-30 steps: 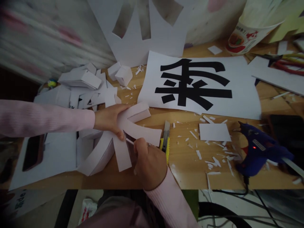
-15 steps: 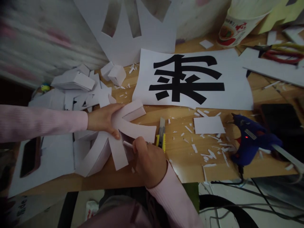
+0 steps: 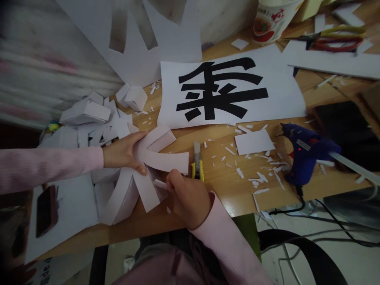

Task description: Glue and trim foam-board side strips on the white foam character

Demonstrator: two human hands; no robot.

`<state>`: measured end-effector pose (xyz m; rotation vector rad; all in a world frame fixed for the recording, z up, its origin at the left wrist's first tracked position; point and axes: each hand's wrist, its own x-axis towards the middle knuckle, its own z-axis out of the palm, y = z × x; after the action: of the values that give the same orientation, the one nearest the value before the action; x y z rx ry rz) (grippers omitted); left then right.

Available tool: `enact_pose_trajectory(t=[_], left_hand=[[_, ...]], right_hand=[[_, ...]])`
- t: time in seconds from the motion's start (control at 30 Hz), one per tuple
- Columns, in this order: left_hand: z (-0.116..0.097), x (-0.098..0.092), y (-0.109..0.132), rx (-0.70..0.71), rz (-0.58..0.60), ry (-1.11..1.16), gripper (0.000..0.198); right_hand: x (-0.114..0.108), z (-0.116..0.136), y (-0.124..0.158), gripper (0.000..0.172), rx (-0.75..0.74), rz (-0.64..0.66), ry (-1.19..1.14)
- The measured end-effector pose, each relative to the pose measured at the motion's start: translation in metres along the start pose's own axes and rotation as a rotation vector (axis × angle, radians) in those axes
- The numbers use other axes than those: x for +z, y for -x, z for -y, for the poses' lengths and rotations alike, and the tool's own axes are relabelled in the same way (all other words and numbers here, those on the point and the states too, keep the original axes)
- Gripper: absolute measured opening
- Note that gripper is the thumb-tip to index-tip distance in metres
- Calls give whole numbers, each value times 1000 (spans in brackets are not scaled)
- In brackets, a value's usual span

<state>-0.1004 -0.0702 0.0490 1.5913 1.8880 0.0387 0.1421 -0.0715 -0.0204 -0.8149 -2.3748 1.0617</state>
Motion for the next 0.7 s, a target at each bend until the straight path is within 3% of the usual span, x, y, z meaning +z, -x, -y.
enact_pose_trajectory(t=[0.17, 0.47, 0.7], left_hand=[[-1, 0, -1, 27, 12, 30, 96], [-2, 0, -1, 6, 21, 38, 98], [1, 2, -2, 14, 4, 8, 99]], right_hand=[[1, -4, 3, 23, 46, 23, -112], [-5, -5, 5, 31, 191, 138, -374], [-11, -2, 4, 31, 280, 158, -567]])
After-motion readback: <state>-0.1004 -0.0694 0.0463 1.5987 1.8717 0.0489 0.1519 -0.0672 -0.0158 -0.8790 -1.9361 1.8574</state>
